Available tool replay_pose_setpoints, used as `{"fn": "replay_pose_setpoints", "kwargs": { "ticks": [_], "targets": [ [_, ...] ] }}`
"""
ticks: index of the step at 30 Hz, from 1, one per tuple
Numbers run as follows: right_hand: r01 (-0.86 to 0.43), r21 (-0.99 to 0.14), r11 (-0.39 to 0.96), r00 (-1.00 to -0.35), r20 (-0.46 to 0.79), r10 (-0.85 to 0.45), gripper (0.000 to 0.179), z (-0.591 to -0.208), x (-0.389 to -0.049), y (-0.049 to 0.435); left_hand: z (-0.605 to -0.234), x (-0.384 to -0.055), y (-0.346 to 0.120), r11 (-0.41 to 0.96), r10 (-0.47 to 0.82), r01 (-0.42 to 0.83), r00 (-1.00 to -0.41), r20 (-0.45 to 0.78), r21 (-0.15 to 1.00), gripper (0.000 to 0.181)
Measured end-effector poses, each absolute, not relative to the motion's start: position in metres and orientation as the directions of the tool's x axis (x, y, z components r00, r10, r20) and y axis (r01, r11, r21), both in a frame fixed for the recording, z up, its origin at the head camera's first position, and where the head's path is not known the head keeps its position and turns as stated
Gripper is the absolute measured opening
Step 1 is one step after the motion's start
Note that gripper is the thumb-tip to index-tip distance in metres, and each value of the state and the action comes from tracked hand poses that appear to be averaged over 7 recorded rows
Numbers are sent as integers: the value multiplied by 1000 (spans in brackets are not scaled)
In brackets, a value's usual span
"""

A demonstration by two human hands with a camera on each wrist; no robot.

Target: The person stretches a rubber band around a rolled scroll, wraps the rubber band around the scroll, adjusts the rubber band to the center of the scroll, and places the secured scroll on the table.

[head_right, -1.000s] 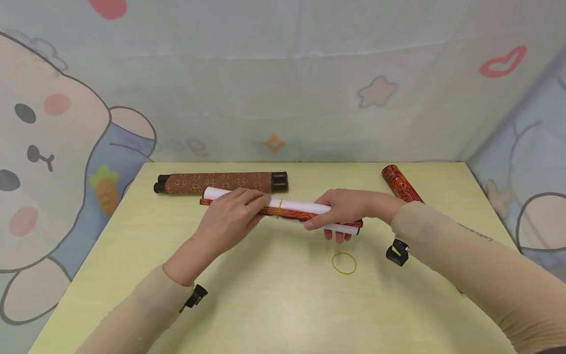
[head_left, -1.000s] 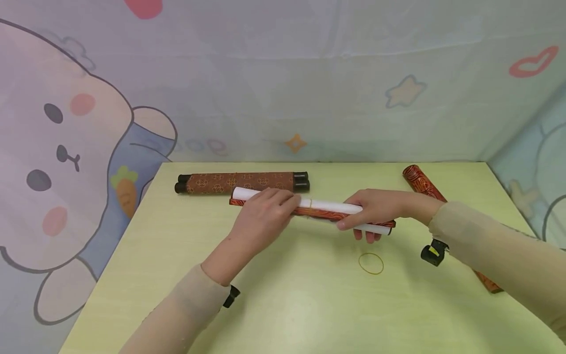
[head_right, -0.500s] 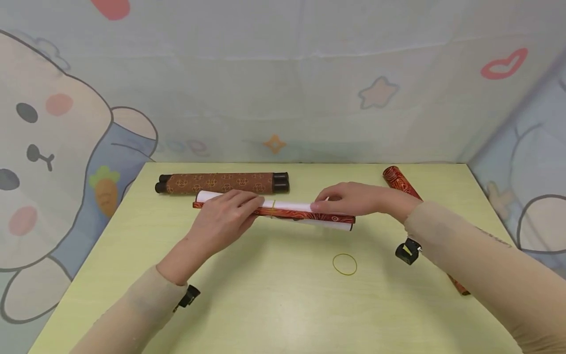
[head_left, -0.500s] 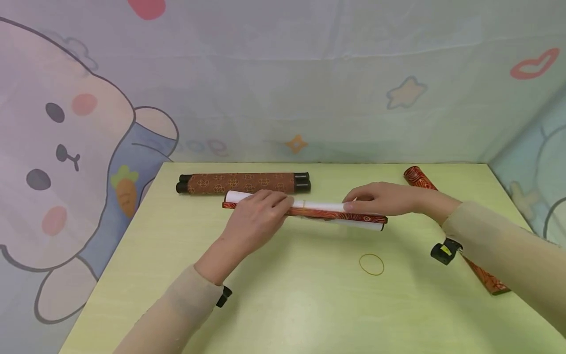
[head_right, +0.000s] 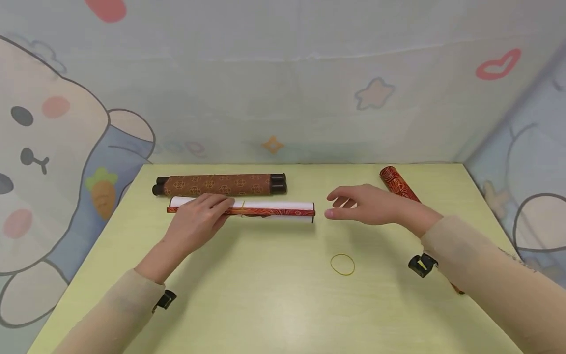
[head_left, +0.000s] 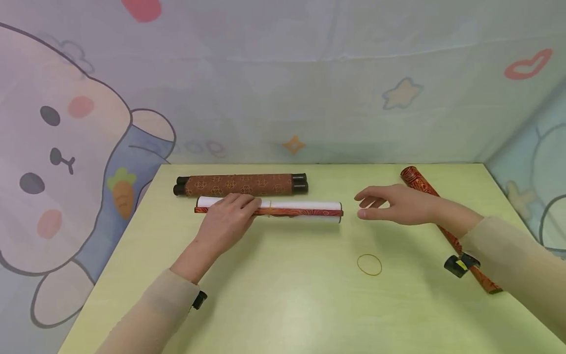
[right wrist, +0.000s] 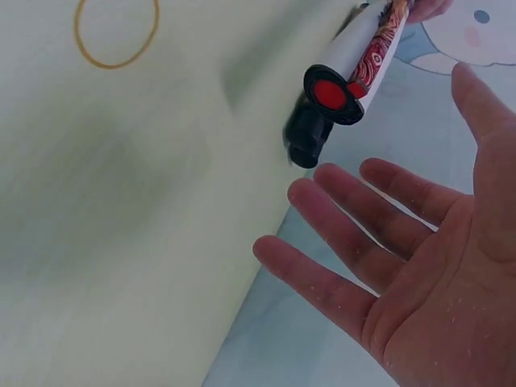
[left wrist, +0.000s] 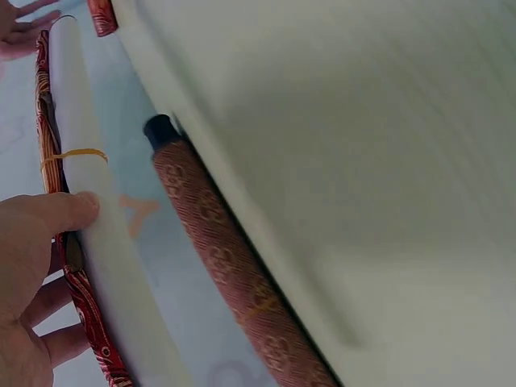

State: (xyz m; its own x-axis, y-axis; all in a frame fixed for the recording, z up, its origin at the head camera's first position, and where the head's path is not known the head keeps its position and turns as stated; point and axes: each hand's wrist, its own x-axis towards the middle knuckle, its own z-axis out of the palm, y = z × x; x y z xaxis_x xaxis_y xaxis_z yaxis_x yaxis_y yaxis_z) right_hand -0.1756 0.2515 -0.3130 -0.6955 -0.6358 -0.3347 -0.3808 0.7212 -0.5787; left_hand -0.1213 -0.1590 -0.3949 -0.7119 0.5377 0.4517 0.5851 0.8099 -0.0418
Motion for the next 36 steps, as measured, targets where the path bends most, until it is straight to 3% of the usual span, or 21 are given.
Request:
{"fn": "replay_pose_setpoints", "kwargs": {
  "ticks": [17, 36],
  "targets": [
    [-367, -572, 734, -693, -358, -626, 61, -339, -144, 264, -432, -144, -207, 835, 511, 551, -773, 376, -3, 34],
    [-341, -600, 724, -688, -365, -627, 58, -353, -133, 274, -463, -151, -235, 861, 461, 502, -841, 285, 87, 37]
  ]
}}
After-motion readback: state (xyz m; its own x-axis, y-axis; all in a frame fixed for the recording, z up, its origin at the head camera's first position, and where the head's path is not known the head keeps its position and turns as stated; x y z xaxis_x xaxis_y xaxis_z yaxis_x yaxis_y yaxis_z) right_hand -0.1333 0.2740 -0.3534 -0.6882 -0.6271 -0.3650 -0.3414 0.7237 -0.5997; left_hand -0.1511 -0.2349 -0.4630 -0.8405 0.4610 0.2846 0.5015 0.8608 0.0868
